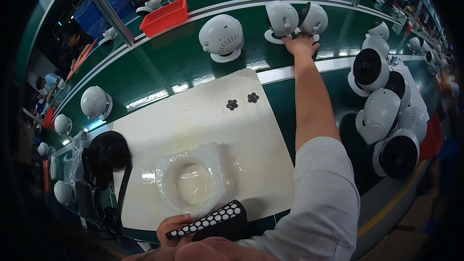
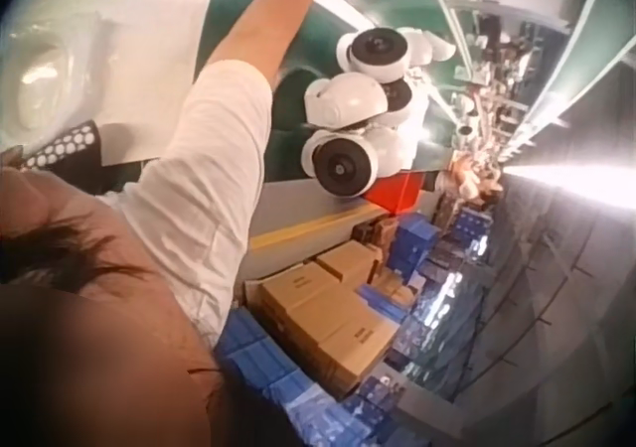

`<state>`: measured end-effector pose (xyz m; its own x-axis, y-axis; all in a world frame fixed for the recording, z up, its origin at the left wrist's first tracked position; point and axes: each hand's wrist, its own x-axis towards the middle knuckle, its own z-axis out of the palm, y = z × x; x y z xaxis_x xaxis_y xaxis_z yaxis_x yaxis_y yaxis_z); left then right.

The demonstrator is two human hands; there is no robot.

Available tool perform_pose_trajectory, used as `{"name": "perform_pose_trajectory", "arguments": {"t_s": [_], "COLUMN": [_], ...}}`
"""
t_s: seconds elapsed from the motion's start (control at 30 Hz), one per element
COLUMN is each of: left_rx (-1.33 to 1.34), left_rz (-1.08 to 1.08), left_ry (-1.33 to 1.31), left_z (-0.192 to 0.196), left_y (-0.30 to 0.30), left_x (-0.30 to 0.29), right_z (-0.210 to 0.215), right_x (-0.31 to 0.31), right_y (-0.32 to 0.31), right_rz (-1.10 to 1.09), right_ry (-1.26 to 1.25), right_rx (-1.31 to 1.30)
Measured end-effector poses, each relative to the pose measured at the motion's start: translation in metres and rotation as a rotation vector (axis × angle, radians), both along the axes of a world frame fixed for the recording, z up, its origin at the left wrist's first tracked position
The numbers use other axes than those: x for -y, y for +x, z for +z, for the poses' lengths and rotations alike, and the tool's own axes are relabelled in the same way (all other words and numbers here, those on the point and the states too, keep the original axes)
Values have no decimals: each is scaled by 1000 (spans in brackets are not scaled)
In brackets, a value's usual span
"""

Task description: Assemble small components into a plastic lighting fixture housing at a workstation.

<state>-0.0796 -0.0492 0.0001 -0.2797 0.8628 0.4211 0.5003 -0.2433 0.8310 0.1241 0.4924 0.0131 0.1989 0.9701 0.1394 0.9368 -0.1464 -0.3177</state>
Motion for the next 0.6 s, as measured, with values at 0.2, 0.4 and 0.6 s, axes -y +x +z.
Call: {"name": "perform_pose_trajectory", "arguments": {"t_s": [0.2, 0.4, 0.6], "left_rx": [27, 41, 189], "left_rz": [-23, -70, 44], "left_ry": [-57, 46, 69], "left_z": [11, 15, 8], "left_y": [3, 3, -5], "left_x": [-7, -11, -2], "right_z": [-1, -4, -15], "right_x": [21, 79, 156], "right_y": [20, 51, 77], "right_rz": [-90, 3, 88], "right_ry": [71, 116, 185], "right_rx": [20, 91, 239]}}
